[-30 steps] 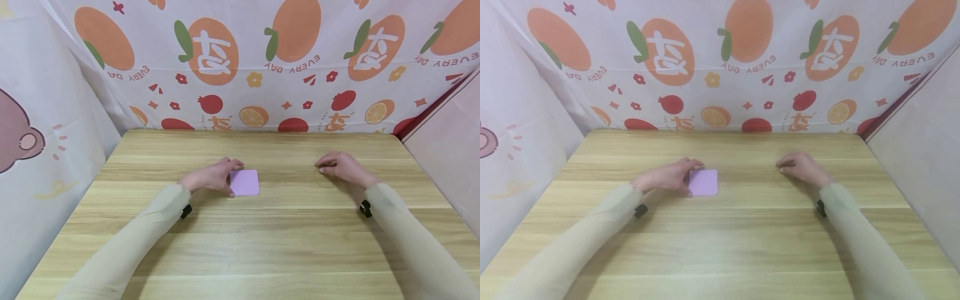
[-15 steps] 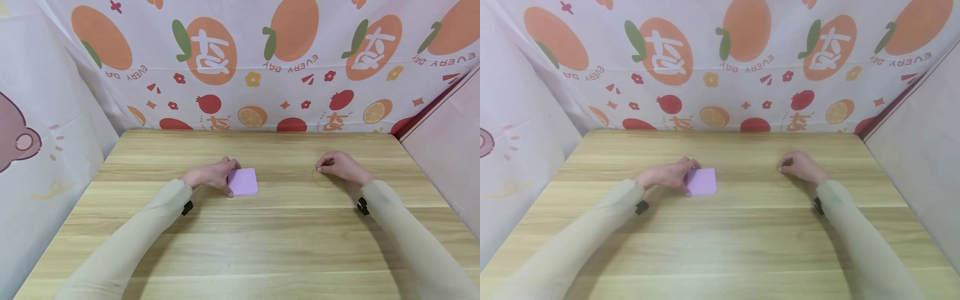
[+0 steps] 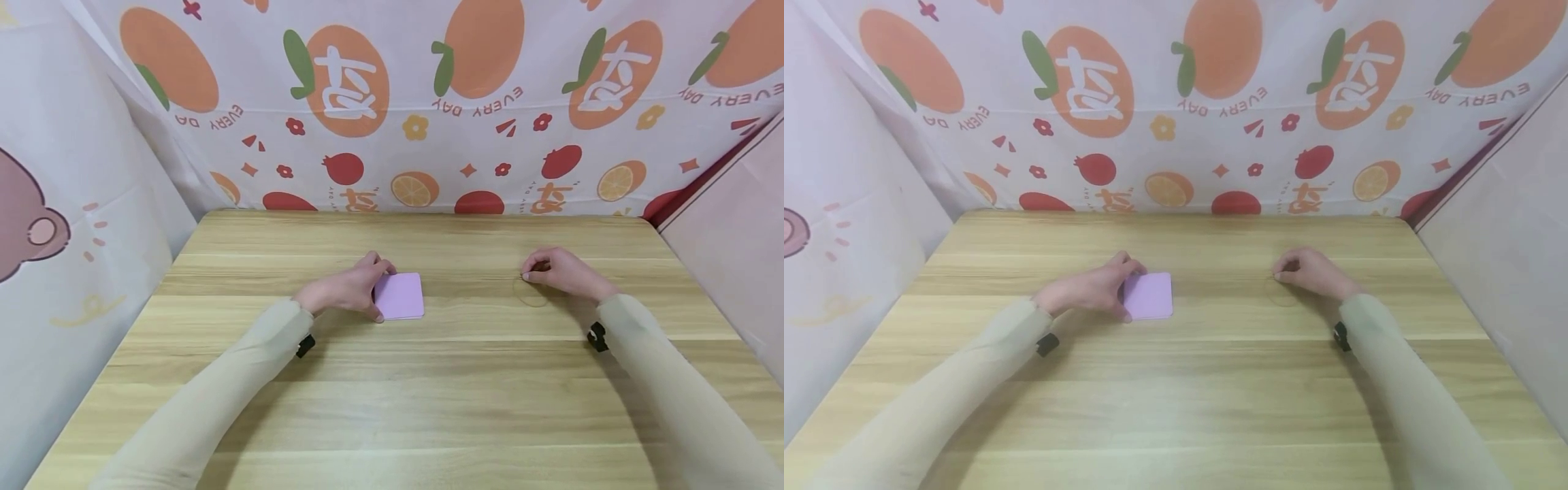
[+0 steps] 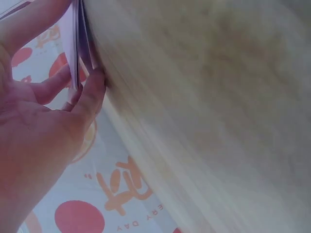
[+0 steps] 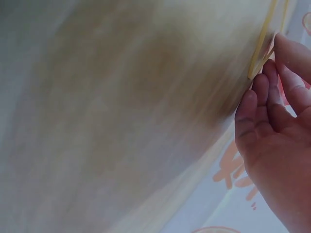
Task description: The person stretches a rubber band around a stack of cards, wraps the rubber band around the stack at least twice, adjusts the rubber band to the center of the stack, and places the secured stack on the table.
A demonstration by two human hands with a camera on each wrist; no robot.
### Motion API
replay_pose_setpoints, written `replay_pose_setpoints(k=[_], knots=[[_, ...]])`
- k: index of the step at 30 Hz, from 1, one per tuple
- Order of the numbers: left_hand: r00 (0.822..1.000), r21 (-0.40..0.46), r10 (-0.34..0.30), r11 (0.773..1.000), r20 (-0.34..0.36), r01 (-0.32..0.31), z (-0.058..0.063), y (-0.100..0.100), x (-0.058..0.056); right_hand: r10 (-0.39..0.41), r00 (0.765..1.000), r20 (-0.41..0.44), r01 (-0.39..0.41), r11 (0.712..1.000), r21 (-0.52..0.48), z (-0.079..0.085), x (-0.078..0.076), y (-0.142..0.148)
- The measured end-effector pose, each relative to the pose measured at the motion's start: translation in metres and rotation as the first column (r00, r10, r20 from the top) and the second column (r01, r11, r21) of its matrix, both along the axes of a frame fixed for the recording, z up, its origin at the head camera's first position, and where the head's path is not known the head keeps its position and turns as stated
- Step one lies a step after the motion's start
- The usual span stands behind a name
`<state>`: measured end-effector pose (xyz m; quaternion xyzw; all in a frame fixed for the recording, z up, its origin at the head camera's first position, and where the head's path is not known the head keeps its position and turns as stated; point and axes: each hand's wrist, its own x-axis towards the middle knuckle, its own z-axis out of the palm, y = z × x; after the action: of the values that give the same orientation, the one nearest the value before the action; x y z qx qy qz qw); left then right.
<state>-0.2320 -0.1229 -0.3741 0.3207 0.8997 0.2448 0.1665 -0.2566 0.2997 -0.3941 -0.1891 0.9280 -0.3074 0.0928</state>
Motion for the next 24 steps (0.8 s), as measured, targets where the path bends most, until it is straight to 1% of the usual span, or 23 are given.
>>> replay_pose_setpoints(k=[3,9,11,15,21,24], knots=[[1.000,0.010,0.005,1.000,0.008,-0.005,0.000,0.000,0.001,0.000,1.000,0.014,0.000,1.000,-0.004,-0.001,-0.001,0.001],[1.000,-0.046,0.007,0.999,-0.002,-0.007,0.001,0.000,0.002,0.000,1.000,0.022,0.000,1.000,-0.011,-0.003,-0.002,0.002],[1.000,-0.048,0.015,0.999,0.000,-0.015,0.002,0.000,0.002,-0.002,1.000,0.024,0.002,1.000,-0.011,-0.002,-0.002,0.002],[0.999,-0.015,0.040,0.999,0.026,-0.040,0.003,-0.001,0.005,-0.014,0.999,0.039,0.014,1.000,-0.004,0.002,0.002,0.002],[0.997,0.052,0.044,0.998,0.066,-0.047,0.002,-0.004,0.007,-0.016,0.998,0.057,0.018,0.999,-0.027,0.006,0.007,0.000],[0.992,0.094,0.054,0.993,0.116,-0.065,0.001,-0.007,0.007,-0.011,0.998,0.063,0.014,0.999,-0.040,0.005,0.008,-0.001]])
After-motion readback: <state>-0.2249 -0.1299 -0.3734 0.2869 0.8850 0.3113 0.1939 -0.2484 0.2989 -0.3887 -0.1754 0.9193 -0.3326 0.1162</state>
